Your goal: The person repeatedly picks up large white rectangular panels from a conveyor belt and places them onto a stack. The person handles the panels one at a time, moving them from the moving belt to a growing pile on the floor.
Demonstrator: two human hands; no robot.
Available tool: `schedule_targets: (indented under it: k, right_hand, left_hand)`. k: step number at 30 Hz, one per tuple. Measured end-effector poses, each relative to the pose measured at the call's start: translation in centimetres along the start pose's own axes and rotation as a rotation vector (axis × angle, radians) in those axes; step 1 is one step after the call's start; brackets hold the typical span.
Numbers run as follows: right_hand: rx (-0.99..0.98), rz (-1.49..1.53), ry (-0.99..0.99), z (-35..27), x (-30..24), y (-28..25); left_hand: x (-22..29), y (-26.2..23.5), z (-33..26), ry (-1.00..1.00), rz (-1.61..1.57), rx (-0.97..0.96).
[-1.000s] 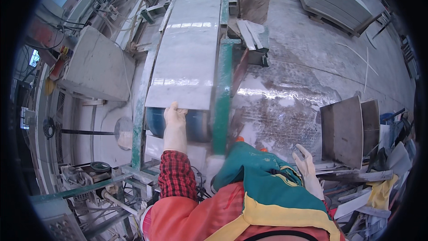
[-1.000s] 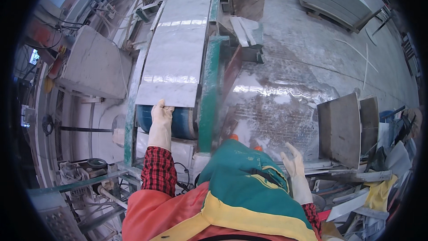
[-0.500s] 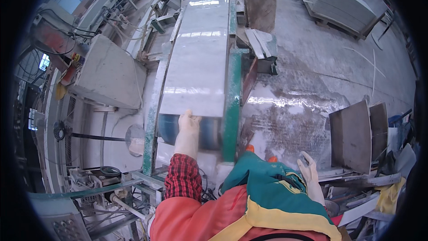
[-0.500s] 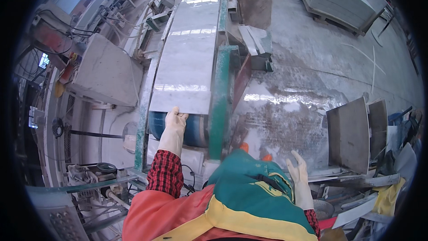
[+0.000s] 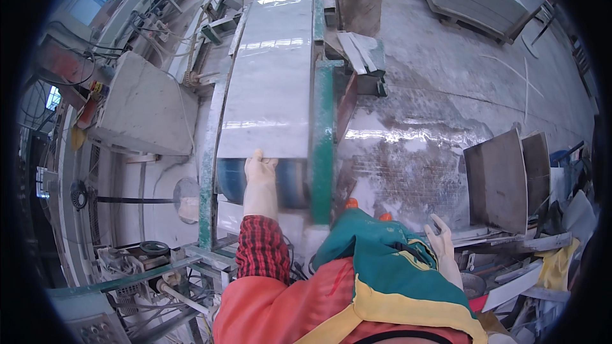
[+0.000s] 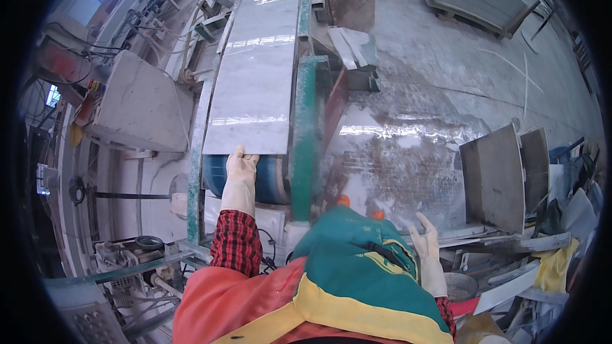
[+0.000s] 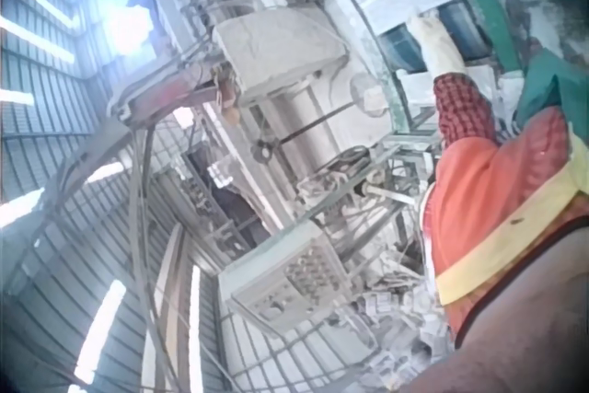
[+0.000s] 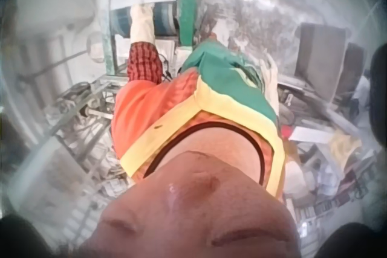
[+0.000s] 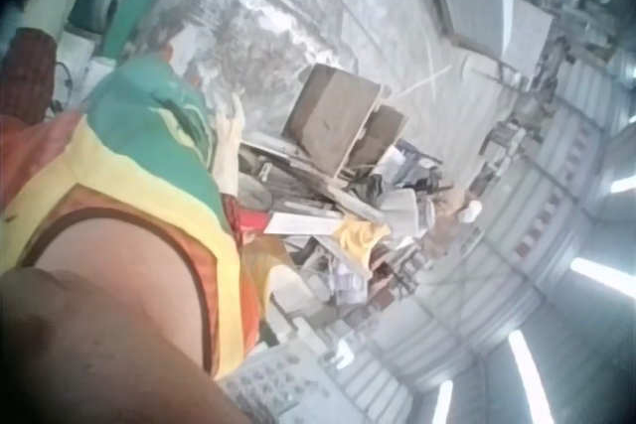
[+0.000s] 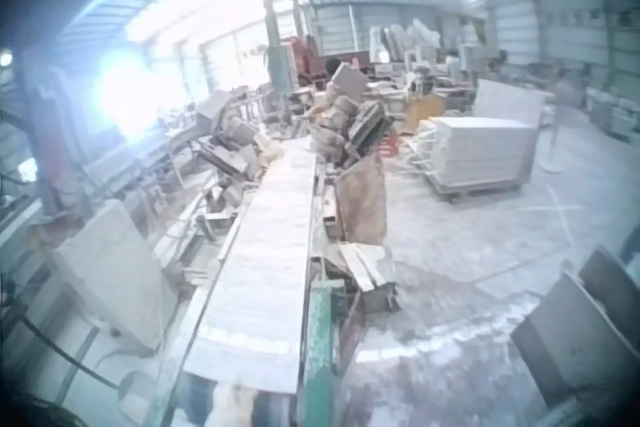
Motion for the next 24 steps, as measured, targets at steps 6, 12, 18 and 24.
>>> schedule_targets:
  k: [6, 12, 18, 24]
  right_hand:
    - [-0.01, -0.016, 0.006, -0.5, -0.5, 0.2]
    - [0.035, 0.042, 0.006, -0.7, 0.6, -0.5]
    - [0.059, 0.046, 0.078, -1.4, 1.8, -0.1]
    - [-0.052, -0.008, -0.002, -0.1, 1.8, 0.7]
  left_hand:
    - [-0.2, 0.1, 0.9, -0.02, 0.021, -0.022]
    - [0.0, -0.2, 1.8, -0.044, -0.019, -0.01]
    - [0.0, -0.2, 1.7, -0.04, 0.01, -0.004]
    - [-0.2, 0.1, 1.8, -0.112, -0.012, 0.01]
Point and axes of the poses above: each hand's wrist, its own z-axis towards the middle knuckle, its own y-axis out of the palm, x = y × z, the point moved 3 cm from there along z, towards the middle knuckle, and after that the axes turned 13 degrees about z, right-handed, at the moved point
